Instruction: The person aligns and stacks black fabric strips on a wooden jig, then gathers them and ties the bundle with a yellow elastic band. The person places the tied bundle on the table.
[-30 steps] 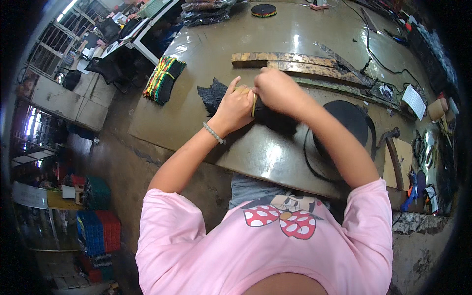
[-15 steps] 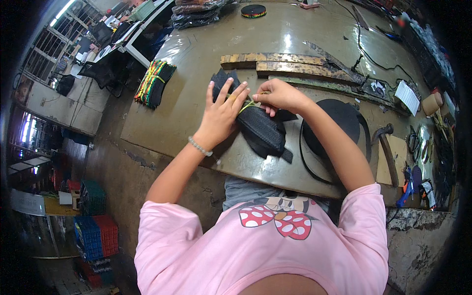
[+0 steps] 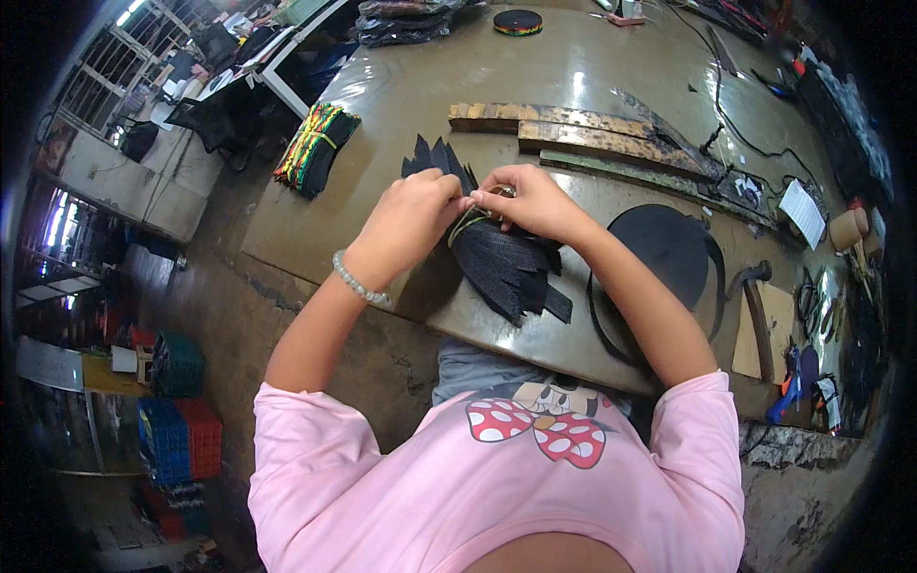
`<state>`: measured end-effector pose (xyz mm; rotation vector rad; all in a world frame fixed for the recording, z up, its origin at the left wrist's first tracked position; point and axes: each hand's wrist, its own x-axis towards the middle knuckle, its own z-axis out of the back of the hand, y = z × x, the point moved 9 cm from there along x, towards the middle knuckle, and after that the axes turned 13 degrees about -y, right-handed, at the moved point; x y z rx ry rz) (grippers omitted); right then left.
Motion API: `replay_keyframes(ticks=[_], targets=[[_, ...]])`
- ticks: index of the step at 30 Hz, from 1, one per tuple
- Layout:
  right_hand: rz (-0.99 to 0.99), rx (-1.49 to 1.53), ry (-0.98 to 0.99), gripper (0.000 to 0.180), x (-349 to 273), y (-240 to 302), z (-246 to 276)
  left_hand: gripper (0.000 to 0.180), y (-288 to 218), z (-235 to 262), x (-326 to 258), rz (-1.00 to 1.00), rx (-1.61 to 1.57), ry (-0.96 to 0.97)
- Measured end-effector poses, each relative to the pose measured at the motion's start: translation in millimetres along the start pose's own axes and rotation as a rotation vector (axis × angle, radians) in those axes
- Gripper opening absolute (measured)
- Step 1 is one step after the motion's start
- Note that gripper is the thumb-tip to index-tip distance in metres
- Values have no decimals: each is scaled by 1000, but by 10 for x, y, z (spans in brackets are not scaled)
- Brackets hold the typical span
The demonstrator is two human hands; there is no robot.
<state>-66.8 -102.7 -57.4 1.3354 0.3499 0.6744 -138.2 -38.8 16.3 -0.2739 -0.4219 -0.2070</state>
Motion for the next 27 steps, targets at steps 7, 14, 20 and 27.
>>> replay_keyframes(ticks=[7,14,20,27], targets=[[120,125,88,23,-43,87,-136,17,294,-14,-232,314,-425,-130],[-101,-20,-40,23,31,-155,-125,13,-106,69,-279,-135,46,-346],[-219,114,-40,23,26,-174,-103,12,-200,-85,-233,-159,151,-304],[234,-209,-92,18,-226,340,77,21,435,-556,-343,618,-883,-40]])
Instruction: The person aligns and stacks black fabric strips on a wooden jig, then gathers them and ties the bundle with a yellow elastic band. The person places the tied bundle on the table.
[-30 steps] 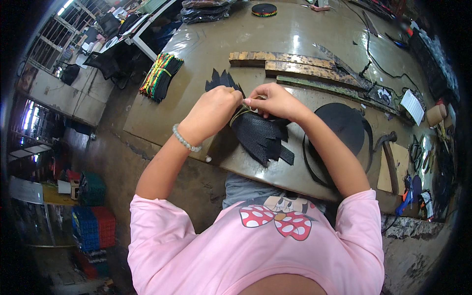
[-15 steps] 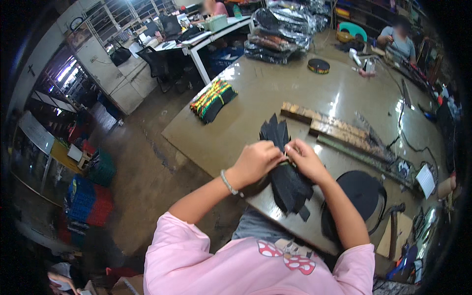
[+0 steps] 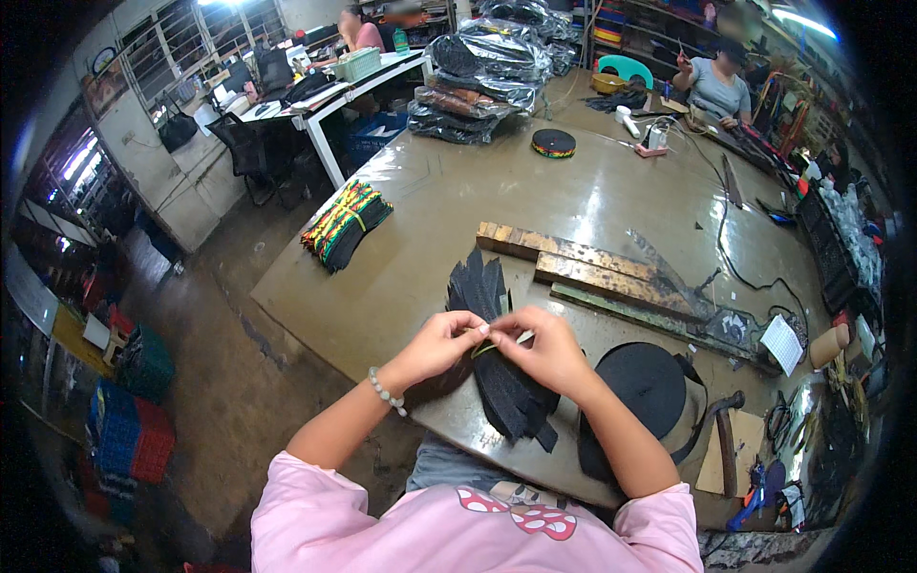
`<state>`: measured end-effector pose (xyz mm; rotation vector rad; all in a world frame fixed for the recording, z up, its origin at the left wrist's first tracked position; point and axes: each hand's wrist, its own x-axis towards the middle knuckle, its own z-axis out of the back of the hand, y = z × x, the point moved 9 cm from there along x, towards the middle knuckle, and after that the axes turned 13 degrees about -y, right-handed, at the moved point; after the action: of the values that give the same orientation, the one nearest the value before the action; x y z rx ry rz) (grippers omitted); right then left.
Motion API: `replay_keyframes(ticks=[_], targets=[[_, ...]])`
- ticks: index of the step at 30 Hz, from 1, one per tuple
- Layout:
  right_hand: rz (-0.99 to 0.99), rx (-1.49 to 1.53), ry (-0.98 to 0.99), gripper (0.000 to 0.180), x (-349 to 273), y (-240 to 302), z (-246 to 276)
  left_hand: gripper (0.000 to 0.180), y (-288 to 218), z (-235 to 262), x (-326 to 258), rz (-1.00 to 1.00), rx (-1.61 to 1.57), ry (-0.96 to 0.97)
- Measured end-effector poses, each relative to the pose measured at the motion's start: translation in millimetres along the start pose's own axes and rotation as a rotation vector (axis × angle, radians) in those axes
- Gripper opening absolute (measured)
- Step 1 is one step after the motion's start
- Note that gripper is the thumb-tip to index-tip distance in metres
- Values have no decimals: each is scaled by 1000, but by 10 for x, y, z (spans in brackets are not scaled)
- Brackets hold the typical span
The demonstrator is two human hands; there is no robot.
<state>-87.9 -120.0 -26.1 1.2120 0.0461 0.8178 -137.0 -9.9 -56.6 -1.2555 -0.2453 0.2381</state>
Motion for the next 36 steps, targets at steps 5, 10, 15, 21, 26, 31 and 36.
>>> replay_keyframes(ticks=[5,10,15,21,26,31,36], targets=[[87,-164,-103,15,-70,135,35,20,235,-49,30,223,-247,54],[165,-138,-147,15,-22,250,146,20,176,-130,48,124,-231,44],[-147,-98,-35,29,-1,27,237,19,159,-231,84,109,-294,59],[96,-181,-63,15,1,194,227,15,155,-311,107,87,-392,33],[-249,10,50,13,5,-264,280,13,149,-158,70,31,-220,-129],[-679,374,181,13,-25,-741,164,12,-100,22,-153,-309,192,-441],[-577,354,18,14,-12,-652,248,19,294,-66,-96,148,-151,-198]])
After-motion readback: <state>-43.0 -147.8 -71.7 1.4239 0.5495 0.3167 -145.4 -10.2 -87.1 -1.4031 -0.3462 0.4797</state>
